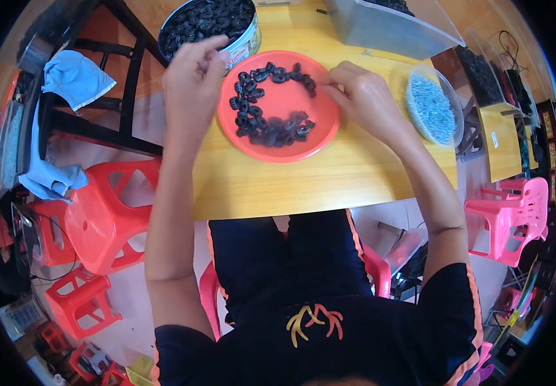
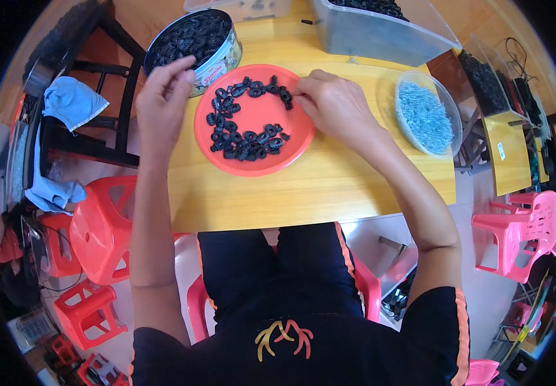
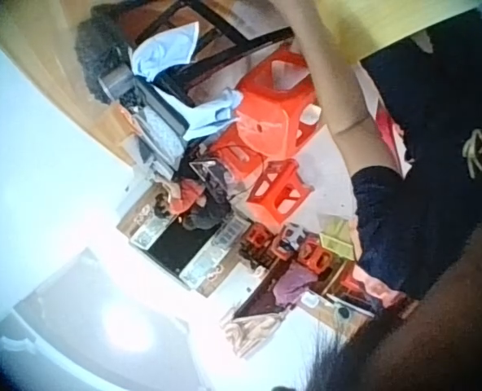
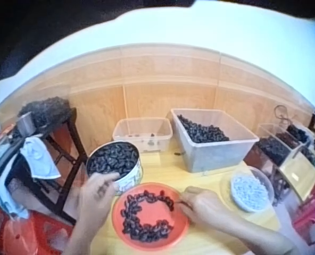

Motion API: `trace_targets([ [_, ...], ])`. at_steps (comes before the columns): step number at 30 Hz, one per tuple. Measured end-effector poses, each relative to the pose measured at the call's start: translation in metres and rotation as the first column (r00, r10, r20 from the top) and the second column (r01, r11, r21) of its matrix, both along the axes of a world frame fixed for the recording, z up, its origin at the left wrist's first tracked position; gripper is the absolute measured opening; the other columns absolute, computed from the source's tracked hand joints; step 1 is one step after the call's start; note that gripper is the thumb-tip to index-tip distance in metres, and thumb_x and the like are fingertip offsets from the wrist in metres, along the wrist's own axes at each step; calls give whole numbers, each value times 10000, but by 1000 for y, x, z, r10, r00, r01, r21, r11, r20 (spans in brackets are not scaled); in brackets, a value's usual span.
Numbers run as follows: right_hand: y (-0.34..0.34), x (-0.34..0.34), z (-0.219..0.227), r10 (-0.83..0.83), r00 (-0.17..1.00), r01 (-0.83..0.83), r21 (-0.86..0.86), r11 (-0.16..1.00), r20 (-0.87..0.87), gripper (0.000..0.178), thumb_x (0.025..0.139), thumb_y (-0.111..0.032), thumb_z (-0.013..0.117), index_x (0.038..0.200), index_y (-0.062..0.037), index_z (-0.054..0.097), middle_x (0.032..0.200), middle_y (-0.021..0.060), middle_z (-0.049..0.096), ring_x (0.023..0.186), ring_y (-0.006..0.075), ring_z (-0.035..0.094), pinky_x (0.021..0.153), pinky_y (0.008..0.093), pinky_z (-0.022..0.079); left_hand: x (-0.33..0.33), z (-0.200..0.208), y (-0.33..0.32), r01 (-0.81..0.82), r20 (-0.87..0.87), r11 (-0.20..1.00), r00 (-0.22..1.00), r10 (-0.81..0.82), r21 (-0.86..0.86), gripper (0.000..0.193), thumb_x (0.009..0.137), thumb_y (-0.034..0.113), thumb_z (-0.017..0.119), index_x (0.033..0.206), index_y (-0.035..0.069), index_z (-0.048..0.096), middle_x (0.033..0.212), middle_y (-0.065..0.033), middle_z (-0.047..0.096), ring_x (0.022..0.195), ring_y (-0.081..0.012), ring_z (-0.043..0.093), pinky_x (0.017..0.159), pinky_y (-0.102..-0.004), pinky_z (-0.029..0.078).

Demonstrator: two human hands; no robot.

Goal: Assembling small black components with tiny blue parts at a workbench.

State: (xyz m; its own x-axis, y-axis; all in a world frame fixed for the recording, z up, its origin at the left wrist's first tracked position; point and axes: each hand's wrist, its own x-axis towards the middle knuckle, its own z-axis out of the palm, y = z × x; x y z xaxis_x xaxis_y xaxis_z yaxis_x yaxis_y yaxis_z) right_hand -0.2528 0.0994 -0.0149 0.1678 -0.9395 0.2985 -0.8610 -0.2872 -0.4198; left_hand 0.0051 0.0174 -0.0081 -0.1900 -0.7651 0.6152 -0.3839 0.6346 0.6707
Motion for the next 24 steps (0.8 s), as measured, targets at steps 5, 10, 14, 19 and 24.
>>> trace_targets([
  [5, -16, 14, -3, 20, 925, -70, -118, 991, -379, 106, 785, -156, 639, 834, -76, 687, 845, 91, 614, 859, 267, 611, 699, 401, 516, -7, -17, 50, 91, -61, 973, 995, -80, 214, 172, 847, 30, 621, 1011, 9, 669, 767, -62, 565, 643, -119, 535, 589, -251, 427],
  [10, -21, 15, -1, 75, 902, -122, -84, 989, -426, 121, 776, -188, 657, 818, -79, 692, 861, 95, 614, 864, 275, 611, 711, 395, 521, -10, -28, 71, 125, -86, 937, 991, -102, 328, 177, 838, 25, 638, 1010, -1, 671, 786, -67, 585, 632, -118, 536, 579, -246, 423],
  [14, -24, 23, -4, 53, 897, -76, -35, 996, -440, 150, 770, -207, 665, 809, -64, 685, 862, 112, 631, 869, 277, 626, 731, 395, 526, -10, -37, 73, 128, -90, 934, 991, -104, 335, 171, 841, 26, 634, 1005, -9, 672, 778, -77, 585, 625, -116, 536, 576, -244, 425],
  [19, -29, 33, -10, -12, 908, -7, -45, 999, -418, 165, 777, -199, 645, 824, -44, 675, 868, 140, 639, 851, 289, 641, 728, 404, 528, -15, -32, 77, 101, -75, 942, 994, -81, 321, 161, 843, 30, 630, 994, -7, 675, 793, -91, 596, 644, -140, 563, 589, -259, 444],
  [24, -27, 37, -12, 20, 920, -39, -40, 998, -393, 178, 782, -189, 611, 834, -28, 666, 866, 151, 640, 811, 310, 644, 714, 412, 529, -14, -36, 74, 26, -46, 956, 999, -13, 291, 151, 846, 36, 629, 985, -3, 672, 802, -102, 605, 670, -167, 588, 617, -281, 464],
])
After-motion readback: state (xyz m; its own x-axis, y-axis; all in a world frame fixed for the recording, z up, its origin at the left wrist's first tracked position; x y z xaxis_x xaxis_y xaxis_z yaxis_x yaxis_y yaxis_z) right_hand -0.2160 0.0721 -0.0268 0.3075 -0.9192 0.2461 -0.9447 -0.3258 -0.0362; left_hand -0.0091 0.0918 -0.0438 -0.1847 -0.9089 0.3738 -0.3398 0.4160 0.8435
